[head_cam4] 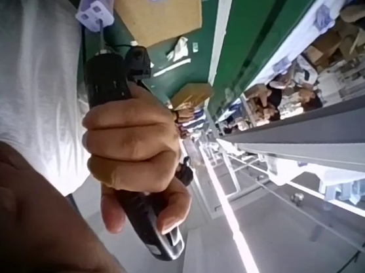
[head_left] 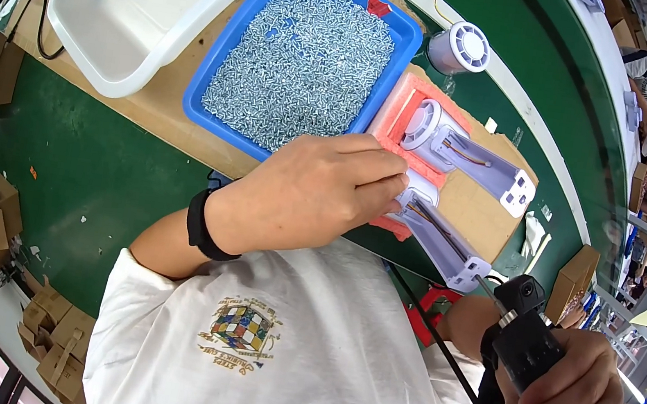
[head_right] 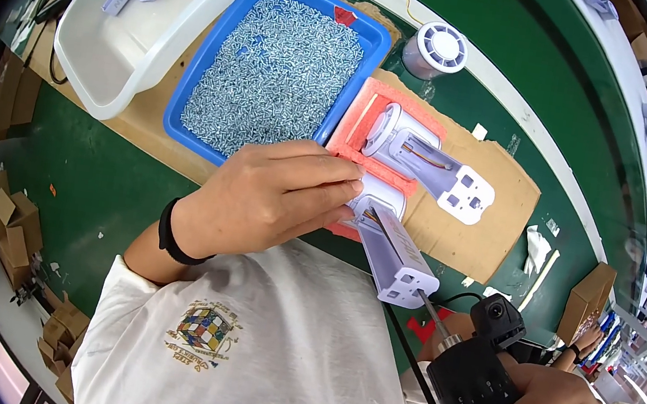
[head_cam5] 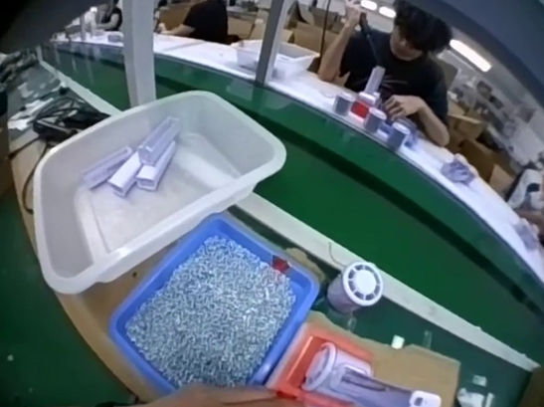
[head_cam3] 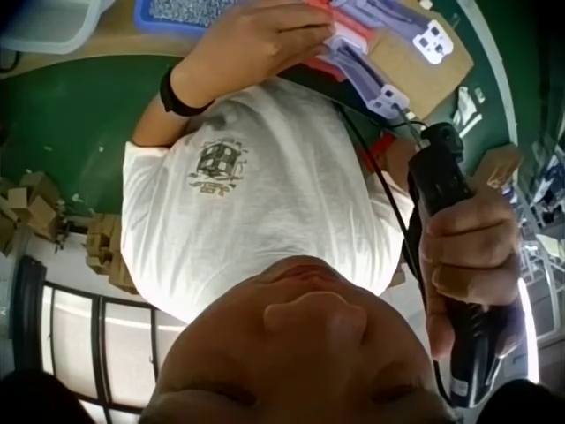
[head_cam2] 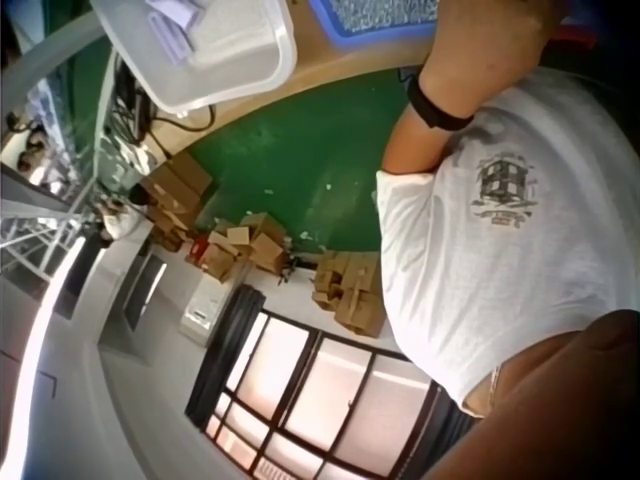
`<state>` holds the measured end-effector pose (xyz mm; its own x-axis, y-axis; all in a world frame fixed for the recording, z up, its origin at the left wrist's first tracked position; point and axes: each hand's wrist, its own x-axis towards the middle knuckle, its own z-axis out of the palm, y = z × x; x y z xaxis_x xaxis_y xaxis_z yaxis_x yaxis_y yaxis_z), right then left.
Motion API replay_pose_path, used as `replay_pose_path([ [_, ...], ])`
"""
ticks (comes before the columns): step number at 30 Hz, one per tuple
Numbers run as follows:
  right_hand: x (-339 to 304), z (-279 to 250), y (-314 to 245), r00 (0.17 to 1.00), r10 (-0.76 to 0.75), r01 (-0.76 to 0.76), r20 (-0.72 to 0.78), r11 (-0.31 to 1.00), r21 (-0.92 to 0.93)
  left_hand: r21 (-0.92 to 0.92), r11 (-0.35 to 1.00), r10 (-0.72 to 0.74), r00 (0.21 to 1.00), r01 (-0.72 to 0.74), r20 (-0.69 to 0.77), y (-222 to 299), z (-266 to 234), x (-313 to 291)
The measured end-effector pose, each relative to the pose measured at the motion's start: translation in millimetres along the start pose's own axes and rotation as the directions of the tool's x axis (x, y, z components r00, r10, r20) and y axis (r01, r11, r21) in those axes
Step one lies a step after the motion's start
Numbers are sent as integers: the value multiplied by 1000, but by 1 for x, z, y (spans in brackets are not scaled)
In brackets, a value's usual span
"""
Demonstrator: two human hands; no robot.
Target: The person assembles handheld fans by picking up screws from a tray, placing them into the plastic housing, and driving them in with a power screwdriver. Once the handle is secured, the person fits a motor component onto the assembly and places the finished unit on the conveyor belt.
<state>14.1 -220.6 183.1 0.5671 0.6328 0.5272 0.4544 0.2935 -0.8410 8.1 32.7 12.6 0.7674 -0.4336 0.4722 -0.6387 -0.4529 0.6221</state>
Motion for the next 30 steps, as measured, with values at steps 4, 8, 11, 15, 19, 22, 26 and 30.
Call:
replay_pose_path([
  [4,5,-6,3,999,10,-11,52,1000,19,-18,1000,-13,1000,13,6,0,1,-2],
  [8,15,-18,6,986,51,-58,157,997,42,-7,1000,-22,1000,22,1,0,2,-2],
  [11,25,-14,12,977,76,-89,198,994,58,-12,999,-30,999,30,12,0,1,-3],
  [15,36,16,26,998,-35,37,-47,998,54,8,999,-40,999,40,18,2,0,0],
  [19,31,21,10,996,6,-5,-89,1000,10,36,998,-57,998,56,39,6,-2,0],
  [22,22,12,-24,980,-129,130,-149,992,-9,34,998,-48,998,46,43,6,-4,2],
  [26,11,2,-42,951,-215,204,-224,976,-71,53,996,-78,997,77,25,2,-15,1],
  [30,-1,-9,-50,904,-299,280,-305,954,-108,237,951,-200,980,197,-10,-12,-28,-3],
])
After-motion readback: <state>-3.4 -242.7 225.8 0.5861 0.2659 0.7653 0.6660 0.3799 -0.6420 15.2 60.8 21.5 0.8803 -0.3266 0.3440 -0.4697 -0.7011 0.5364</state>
